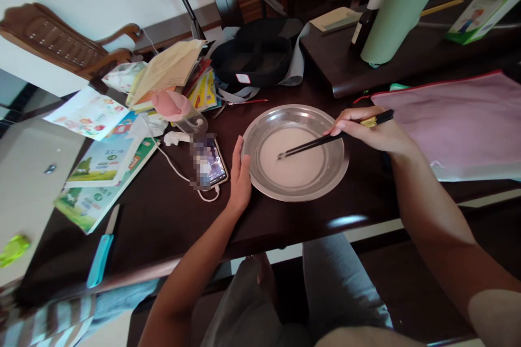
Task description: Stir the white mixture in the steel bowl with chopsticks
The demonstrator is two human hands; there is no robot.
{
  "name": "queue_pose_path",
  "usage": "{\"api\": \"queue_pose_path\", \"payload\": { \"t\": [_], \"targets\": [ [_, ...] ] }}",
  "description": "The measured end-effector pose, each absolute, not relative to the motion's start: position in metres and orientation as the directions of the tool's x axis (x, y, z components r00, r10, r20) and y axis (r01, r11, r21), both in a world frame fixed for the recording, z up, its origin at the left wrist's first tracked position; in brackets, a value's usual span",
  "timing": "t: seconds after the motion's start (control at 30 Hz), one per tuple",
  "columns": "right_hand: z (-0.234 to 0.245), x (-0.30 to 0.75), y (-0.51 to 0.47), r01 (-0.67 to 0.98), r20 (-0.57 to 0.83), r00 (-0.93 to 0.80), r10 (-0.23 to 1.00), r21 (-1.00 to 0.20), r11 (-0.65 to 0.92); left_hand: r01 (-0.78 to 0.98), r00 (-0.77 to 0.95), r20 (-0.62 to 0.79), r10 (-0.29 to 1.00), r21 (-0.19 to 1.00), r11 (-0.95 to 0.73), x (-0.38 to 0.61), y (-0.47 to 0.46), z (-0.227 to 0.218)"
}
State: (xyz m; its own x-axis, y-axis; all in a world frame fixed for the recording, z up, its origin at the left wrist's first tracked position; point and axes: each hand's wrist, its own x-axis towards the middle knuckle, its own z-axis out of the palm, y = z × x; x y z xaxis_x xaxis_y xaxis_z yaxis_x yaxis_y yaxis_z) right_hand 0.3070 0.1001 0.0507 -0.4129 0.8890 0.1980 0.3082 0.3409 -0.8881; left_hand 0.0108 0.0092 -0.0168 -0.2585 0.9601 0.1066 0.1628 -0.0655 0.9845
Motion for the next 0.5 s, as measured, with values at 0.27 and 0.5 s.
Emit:
{"api": "queue_pose_path", "payload": {
  "t": [0.27,0.5],
  "targets": [
    [0.050,0.323,0.108,0.198,0.271,-0.249,0.930,-0.925,0.323,0.155,-0.257,0.105,0.961,0.986,-0.066,0.009,0.009,-0.018],
    [0.051,0.309,0.102,0.305,0.225,-0.392,0.892,-0.883,0.357,0.179,-0.257,0.109,0.960,0.982,-0.064,0.012,0.009,-0.015]
  ]
}}
